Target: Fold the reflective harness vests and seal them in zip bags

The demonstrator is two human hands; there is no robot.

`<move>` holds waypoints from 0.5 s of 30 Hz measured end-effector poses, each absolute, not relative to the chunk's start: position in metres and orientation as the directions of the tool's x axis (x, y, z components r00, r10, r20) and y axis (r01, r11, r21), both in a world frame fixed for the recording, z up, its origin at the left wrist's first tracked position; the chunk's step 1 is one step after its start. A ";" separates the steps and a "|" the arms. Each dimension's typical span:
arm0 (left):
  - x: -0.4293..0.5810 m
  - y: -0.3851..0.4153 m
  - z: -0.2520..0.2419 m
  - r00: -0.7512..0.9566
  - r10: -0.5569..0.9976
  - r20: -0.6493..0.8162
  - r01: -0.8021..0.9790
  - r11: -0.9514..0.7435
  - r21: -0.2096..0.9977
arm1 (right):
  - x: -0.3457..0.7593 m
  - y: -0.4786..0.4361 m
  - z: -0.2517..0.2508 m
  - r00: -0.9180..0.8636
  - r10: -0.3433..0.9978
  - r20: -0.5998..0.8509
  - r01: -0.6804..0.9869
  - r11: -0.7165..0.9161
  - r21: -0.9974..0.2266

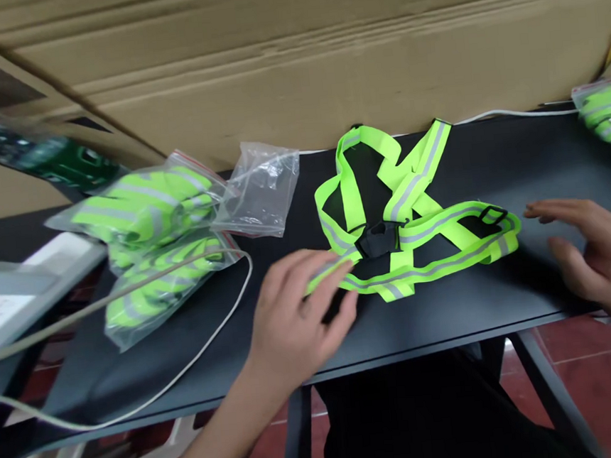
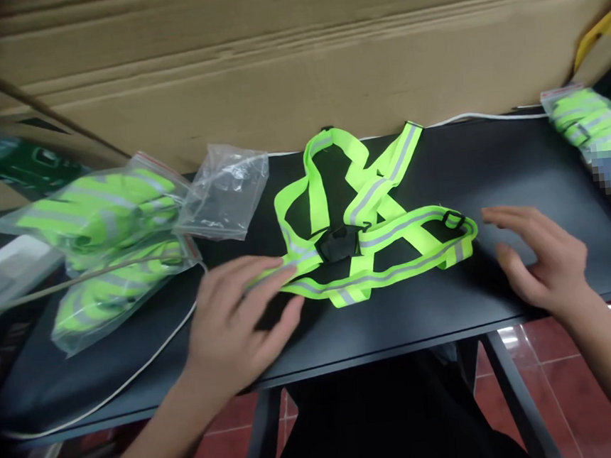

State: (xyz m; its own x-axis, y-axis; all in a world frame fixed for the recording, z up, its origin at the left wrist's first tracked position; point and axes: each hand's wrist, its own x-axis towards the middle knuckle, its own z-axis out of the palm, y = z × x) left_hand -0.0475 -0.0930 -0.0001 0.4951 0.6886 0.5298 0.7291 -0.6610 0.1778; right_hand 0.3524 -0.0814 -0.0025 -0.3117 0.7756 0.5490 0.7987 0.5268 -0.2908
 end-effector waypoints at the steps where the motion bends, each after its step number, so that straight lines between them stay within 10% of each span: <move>1: -0.049 -0.090 -0.001 0.409 0.755 0.513 0.797 -0.569 0.202 | 0.347 -0.080 -0.002 -0.162 0.856 0.491 0.829 0.388 -0.403; 6: -0.054 -0.079 -0.014 0.195 0.948 0.254 0.887 -0.280 0.366 | 0.321 -0.055 0.004 0.042 0.999 0.022 0.802 -0.020 -0.597; 15: -0.074 -0.068 -0.019 0.094 0.987 0.128 0.756 -0.155 0.635 | 0.323 -0.023 0.007 -0.110 0.951 -0.289 0.444 -0.213 -0.870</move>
State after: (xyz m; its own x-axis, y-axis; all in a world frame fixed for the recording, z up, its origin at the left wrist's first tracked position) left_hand -0.0743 -0.0679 -0.0192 0.0945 0.9872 0.1284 0.7565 -0.1550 0.6354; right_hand 0.3230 -0.0227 0.0074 -0.1105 0.9508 -0.2894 0.4445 -0.2132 -0.8700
